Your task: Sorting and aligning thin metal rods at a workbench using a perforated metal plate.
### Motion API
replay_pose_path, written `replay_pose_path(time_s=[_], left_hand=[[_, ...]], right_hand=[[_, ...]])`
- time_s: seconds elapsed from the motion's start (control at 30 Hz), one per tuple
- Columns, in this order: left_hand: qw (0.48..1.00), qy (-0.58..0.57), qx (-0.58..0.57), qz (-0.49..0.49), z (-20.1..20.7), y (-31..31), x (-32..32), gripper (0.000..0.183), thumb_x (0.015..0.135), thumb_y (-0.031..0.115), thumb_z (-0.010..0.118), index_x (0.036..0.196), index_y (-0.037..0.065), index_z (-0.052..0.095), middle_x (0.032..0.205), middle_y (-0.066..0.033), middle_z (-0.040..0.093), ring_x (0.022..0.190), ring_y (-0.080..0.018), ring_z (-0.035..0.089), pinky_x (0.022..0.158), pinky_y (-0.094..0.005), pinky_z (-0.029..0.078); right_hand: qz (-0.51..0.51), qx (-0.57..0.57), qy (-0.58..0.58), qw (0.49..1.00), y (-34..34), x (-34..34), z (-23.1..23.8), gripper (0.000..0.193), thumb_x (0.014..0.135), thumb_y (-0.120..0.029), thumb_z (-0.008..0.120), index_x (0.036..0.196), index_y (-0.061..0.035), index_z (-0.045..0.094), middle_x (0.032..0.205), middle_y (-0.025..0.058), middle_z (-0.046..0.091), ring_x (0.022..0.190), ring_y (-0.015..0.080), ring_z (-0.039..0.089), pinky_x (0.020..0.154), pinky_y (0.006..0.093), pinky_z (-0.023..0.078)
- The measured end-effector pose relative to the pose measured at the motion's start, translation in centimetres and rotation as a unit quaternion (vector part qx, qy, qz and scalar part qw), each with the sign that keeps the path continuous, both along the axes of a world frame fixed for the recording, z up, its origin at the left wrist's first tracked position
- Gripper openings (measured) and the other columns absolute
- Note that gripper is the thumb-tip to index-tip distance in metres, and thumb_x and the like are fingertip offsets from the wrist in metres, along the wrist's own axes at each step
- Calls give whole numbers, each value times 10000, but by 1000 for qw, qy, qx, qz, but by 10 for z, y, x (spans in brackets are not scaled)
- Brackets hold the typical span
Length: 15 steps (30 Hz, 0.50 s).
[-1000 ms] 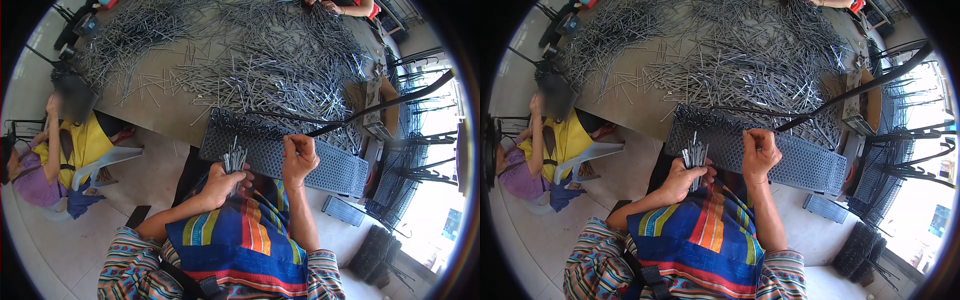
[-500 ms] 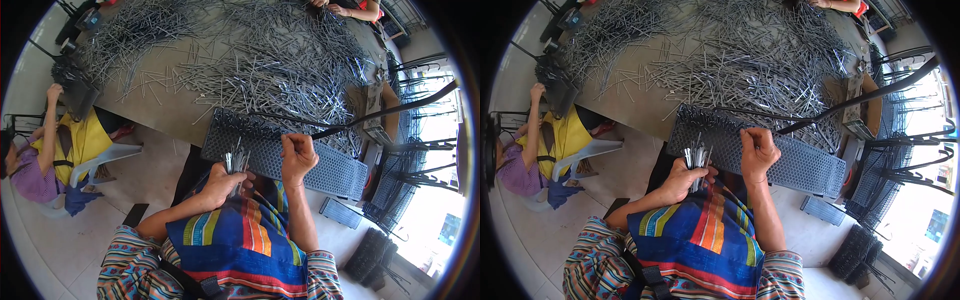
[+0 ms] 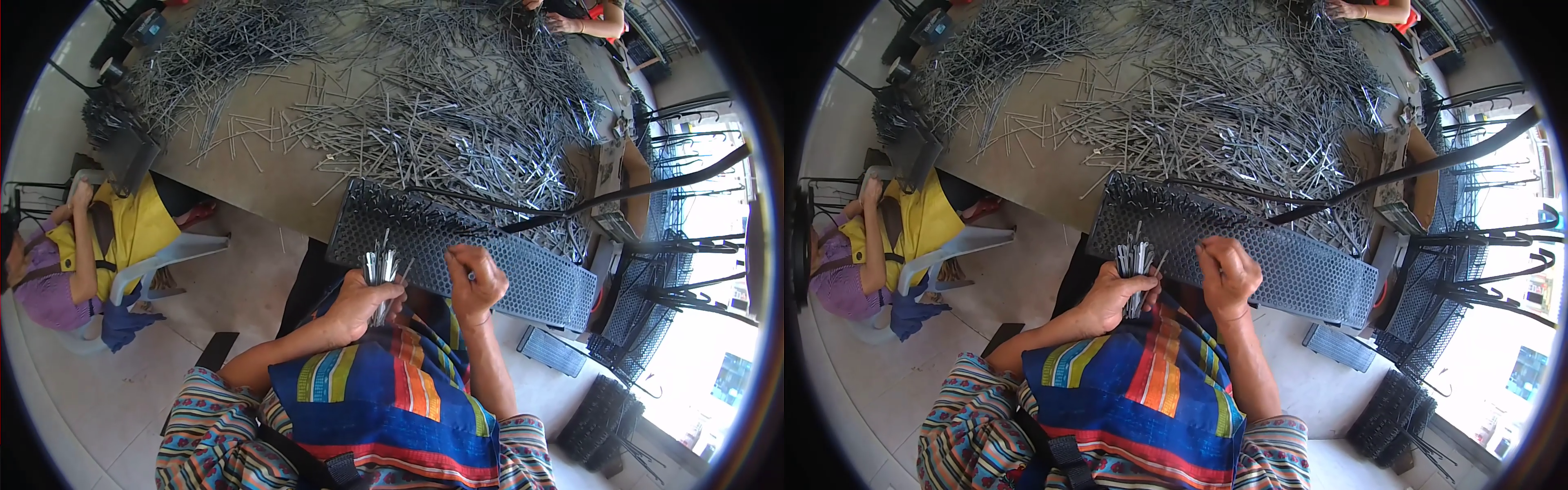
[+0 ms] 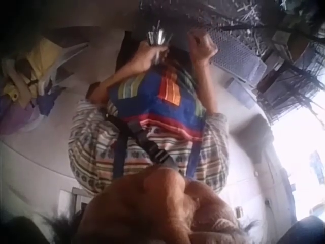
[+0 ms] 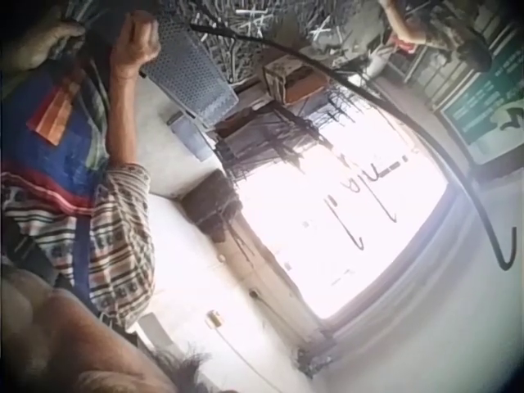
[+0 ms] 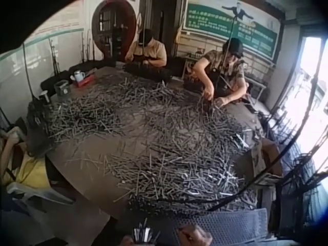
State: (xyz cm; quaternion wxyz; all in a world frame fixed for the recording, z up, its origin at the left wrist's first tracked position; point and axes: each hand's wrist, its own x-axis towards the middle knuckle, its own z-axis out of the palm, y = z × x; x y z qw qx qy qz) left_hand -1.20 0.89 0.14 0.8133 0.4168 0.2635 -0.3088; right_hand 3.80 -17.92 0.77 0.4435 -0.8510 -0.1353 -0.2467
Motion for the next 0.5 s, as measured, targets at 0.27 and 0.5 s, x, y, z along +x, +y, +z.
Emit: replay_pose_path(time_s=[0.27, 0.5], left_hand=[[1000, -9, -1, 15, -4, -4, -2, 101, 853, 58, 661, 933, 4, 629, 767, -85, 650, 618, -150, 629, 504, -275, 498], [1000, -4, -5, 20, -2, -4, -1, 109, 844, 44, 661, 936, -7, 634, 772, -94, 653, 625, -158, 632, 518, -280, 503]], right_hand=[[-43, -8, 80, 996, 17, 15, 6, 121, 731, 30, 754, 753, -2, 639, 684, 58, 610, 533, 100, 549, 492, 255, 421], [-67, -37, 106, 991, 15, 21, 8, 120, 708, 3, 769, 718, -18, 651, 645, 64, 604, 511, 125, 552, 487, 259, 418]])
